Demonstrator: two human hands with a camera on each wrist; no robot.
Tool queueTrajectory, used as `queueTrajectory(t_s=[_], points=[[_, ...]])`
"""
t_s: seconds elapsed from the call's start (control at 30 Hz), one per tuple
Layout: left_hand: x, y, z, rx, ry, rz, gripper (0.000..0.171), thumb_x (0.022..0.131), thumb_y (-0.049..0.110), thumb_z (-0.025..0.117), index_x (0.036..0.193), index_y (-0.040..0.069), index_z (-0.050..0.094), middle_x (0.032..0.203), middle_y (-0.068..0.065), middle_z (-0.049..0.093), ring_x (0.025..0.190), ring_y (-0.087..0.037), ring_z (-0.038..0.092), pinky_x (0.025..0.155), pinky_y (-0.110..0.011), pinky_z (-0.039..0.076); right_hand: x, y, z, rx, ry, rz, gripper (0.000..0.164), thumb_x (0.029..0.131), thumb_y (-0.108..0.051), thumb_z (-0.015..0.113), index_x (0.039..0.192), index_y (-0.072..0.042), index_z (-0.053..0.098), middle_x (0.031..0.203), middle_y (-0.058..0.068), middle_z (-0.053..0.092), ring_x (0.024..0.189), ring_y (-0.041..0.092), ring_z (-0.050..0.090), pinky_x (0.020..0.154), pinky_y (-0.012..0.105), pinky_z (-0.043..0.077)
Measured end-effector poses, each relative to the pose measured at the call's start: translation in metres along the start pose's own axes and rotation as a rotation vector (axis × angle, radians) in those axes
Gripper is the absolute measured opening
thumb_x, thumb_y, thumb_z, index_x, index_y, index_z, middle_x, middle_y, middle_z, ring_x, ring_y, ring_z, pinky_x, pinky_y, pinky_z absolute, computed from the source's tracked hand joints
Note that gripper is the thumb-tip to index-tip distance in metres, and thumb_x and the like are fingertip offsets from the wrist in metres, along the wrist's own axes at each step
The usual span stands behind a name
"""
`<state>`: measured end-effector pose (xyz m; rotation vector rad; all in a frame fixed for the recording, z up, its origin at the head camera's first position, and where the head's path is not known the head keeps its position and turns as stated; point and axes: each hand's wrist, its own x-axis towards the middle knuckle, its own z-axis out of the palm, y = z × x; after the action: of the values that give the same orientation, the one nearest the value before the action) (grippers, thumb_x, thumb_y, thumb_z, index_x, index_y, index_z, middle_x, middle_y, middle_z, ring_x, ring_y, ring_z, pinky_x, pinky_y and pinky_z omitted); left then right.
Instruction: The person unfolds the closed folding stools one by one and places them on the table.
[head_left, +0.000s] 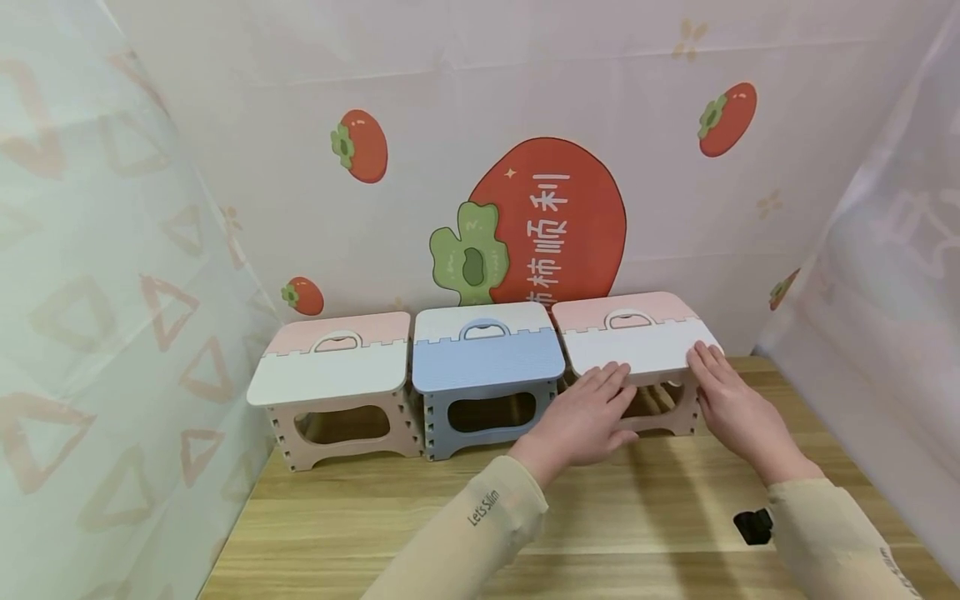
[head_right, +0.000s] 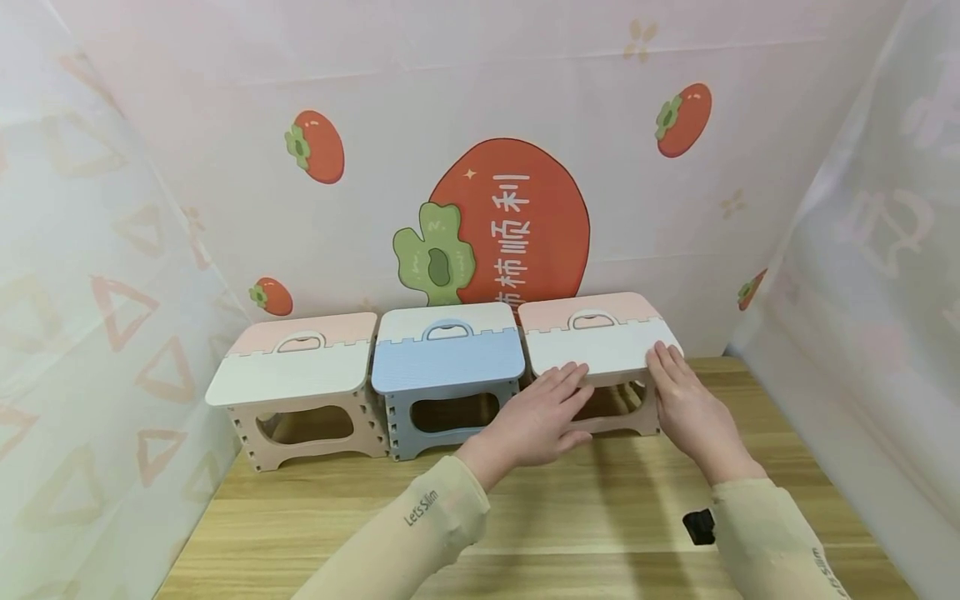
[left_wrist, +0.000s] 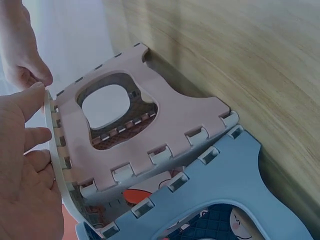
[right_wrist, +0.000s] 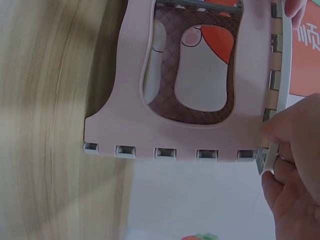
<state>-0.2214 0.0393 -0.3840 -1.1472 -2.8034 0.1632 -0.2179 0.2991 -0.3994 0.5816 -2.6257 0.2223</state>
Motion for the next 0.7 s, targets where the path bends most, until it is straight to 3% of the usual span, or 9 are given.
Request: queueTrajectory(t_s=[0.27, 0.37, 0.5, 0.6, 0.7], points=[[-0.004, -0.002, 0.005, 0.007, 0.000, 0.005, 0.068, 0.104, 0.061, 0.042, 0.161, 0.026, 0.033, 0.172, -0.001, 0.012, 0.158, -0.016, 0.008, 0.128, -0.030, 0.006, 0.001, -0.004, 0.006, 0.049, -0.006, 0.019, 0.060, 0.093, 0.007, 0.062, 0.148, 0.013, 0.040, 0.152, 0.036, 0.039, 0.140, 0.052, 0.039, 0.095, 0.067, 0.048], [-0.010, -0.003, 0.005, 0.012, -0.007, 0.017, 0.068, 0.104, 0.060, 0.042, 0.162, 0.026, 0.030, 0.172, 0.001, 0.011, 0.158, -0.016, 0.008, 0.129, -0.032, 0.007, -0.001, -0.004, 0.007, 0.069, -0.008, 0.021, 0.062, 0.093, 0.005, 0.063, 0.149, 0.014, 0.038, 0.153, 0.036, 0.037, 0.143, 0.053, 0.035, 0.101, 0.068, 0.044], [-0.027, -0.012, 0.002, -0.011, 0.002, 0.019, 0.069, 0.105, 0.057, 0.043, 0.163, 0.024, 0.026, 0.172, 0.000, 0.012, 0.158, -0.018, 0.009, 0.129, -0.037, 0.010, -0.004, -0.004, 0.005, 0.080, -0.042, 0.032, 0.067, 0.096, -0.001, 0.063, 0.153, 0.014, 0.030, 0.157, 0.036, 0.030, 0.148, 0.052, 0.026, 0.118, 0.065, 0.026], [-0.045, -0.023, 0.001, -0.046, 0.024, 0.002, 0.069, 0.106, 0.055, 0.044, 0.163, 0.022, 0.027, 0.172, -0.002, 0.014, 0.158, -0.021, 0.012, 0.129, -0.039, 0.012, -0.008, -0.005, 0.003, 0.079, -0.084, 0.050, 0.071, 0.099, -0.007, 0.064, 0.155, 0.012, 0.025, 0.161, 0.035, 0.024, 0.151, 0.050, 0.018, 0.121, 0.066, 0.016], [-0.065, -0.036, 0.000, -0.080, 0.044, -0.024, 0.070, 0.105, 0.055, 0.045, 0.163, 0.020, 0.028, 0.171, -0.003, 0.016, 0.158, -0.024, 0.014, 0.128, -0.040, 0.014, -0.012, -0.005, 0.002, 0.080, -0.106, 0.068, 0.075, 0.100, -0.014, 0.065, 0.157, 0.010, 0.022, 0.163, 0.033, 0.020, 0.152, 0.050, 0.014, 0.120, 0.069, 0.014]])
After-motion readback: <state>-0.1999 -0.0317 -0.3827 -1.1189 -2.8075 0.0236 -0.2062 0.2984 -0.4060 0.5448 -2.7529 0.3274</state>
